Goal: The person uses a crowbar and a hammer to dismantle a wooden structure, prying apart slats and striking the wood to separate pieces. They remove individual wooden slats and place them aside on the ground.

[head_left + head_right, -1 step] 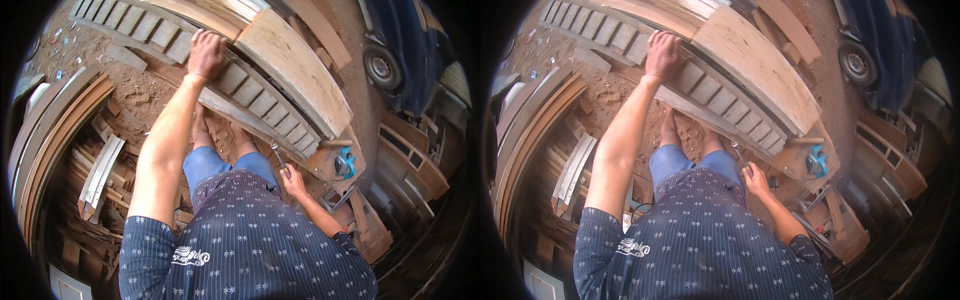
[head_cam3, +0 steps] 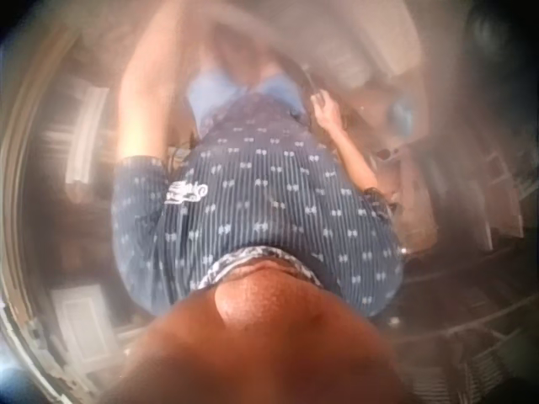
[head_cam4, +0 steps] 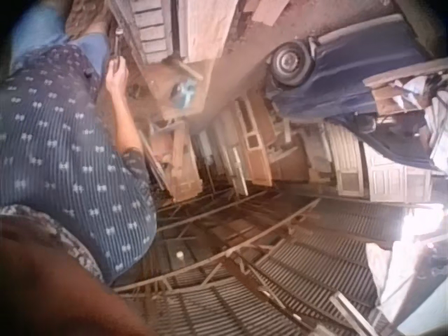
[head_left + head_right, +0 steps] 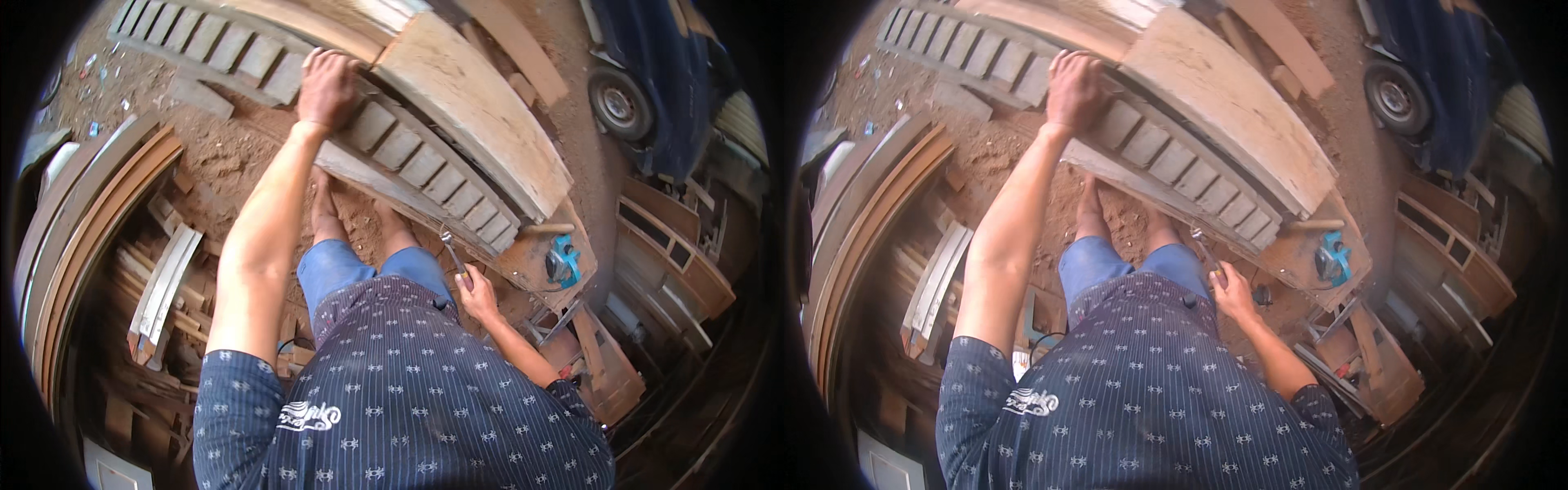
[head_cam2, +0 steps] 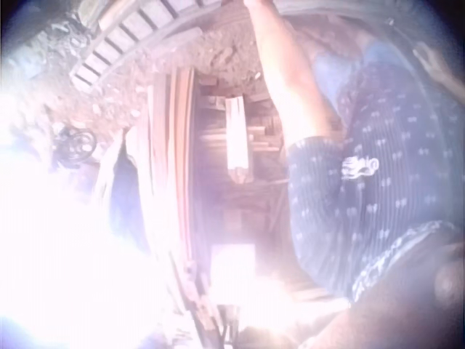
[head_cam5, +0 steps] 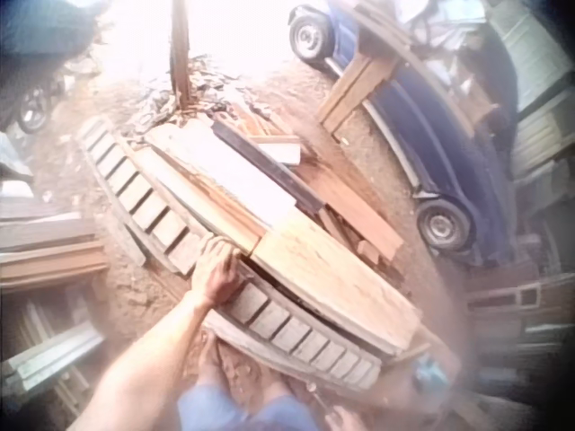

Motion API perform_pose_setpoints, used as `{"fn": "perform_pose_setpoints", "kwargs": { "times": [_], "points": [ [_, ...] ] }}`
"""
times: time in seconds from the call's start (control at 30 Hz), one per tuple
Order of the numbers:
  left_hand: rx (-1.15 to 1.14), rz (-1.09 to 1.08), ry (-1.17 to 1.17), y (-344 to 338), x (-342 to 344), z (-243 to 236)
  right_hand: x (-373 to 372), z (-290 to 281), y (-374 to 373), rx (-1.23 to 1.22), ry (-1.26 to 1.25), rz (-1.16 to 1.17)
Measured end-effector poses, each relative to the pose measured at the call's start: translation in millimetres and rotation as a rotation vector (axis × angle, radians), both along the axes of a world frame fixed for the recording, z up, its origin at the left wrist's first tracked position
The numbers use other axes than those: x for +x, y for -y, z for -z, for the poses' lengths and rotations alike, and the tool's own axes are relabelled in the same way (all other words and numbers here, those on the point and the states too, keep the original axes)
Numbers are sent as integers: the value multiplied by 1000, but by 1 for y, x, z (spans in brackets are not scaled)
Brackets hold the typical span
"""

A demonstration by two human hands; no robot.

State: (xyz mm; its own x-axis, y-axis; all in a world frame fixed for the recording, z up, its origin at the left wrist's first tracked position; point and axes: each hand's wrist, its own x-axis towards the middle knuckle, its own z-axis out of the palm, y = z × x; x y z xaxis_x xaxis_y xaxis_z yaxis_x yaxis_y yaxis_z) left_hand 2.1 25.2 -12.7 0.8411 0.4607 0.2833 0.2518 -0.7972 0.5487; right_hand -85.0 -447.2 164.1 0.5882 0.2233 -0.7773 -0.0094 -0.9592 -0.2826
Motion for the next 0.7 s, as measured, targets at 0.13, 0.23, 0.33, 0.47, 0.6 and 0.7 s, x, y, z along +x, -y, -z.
{"fn": "perform_pose_setpoints", "kwargs": {
  "times": [0.13,0.23,0.33,0.47,0.6,0.7],
  "points": [
    [-539,-165,193,44,-6,-51,7,-20,-23,127,330,-41],
    [-1525,-223,-11,131,-28,-100,27,-34,-45,230,416,-30],
    [-2240,-240,57,207,-53,-105,36,-60,-56,199,409,-131],
    [-2426,-293,78,250,-75,-103,41,-65,-40,153,474,-313],
    [-2318,-342,28,267,-94,-84,37,-62,-20,184,480,-308],
    [-2007,-404,-94,269,-108,-65,42,-52,13,269,253,-219]
  ]
}}
